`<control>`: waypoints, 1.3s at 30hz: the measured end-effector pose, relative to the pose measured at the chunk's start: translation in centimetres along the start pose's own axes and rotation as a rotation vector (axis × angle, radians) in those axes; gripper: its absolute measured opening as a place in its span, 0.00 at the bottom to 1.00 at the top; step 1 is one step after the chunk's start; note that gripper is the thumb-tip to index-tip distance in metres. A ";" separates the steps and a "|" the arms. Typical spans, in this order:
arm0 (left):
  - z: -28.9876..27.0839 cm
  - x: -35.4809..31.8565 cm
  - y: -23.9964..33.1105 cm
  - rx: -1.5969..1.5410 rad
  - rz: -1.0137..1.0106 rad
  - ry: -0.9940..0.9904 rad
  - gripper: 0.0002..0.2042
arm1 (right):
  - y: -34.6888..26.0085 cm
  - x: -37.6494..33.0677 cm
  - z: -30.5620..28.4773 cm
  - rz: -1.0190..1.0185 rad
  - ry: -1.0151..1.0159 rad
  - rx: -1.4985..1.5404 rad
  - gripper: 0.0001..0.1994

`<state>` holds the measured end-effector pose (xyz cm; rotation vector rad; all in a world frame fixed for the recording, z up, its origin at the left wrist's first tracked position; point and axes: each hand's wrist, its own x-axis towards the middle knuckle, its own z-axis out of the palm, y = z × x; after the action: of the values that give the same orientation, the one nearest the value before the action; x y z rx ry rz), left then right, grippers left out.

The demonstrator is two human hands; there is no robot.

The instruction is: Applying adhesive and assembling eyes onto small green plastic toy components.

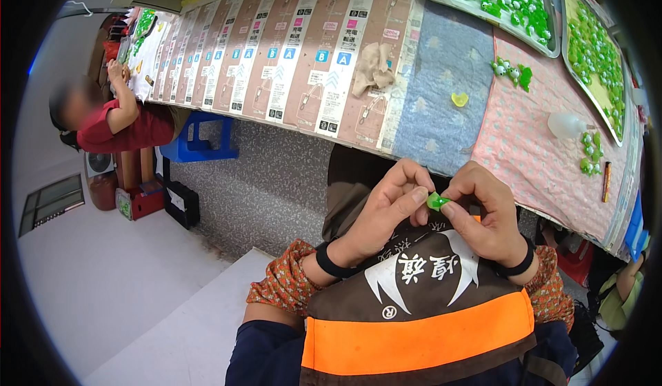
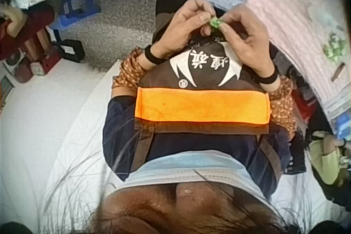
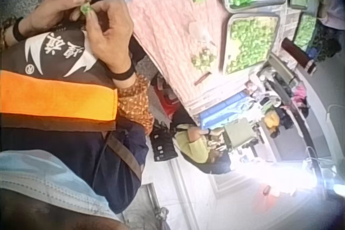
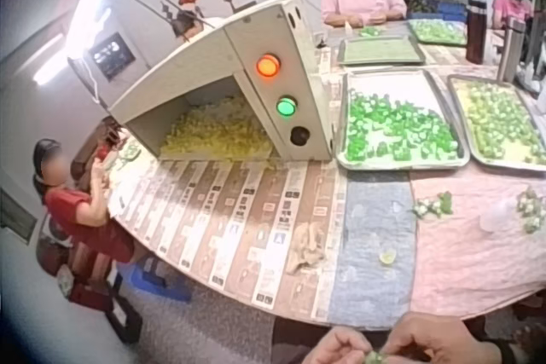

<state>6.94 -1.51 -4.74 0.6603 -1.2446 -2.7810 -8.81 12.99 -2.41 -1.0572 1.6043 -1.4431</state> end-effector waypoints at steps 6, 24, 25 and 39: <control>0.8 -0.2 -0.2 0.089 0.100 0.025 0.11 | -0.4 0.1 0.0 0.021 0.028 -0.003 0.04; 0.6 0.3 -0.9 -0.024 0.081 0.042 0.11 | -1.0 -0.1 0.8 -0.080 0.065 -0.094 0.05; 0.6 0.3 -1.0 -0.029 0.092 0.055 0.11 | -1.0 0.0 0.8 -0.097 0.070 -0.123 0.05; 1.1 0.0 -1.1 0.037 0.173 0.066 0.12 | -0.6 -0.3 0.4 -0.024 0.105 -0.052 0.02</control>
<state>6.67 0.03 -4.93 0.6101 -1.2776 -2.5822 -8.31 13.08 -1.82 -1.0488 1.7168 -1.5021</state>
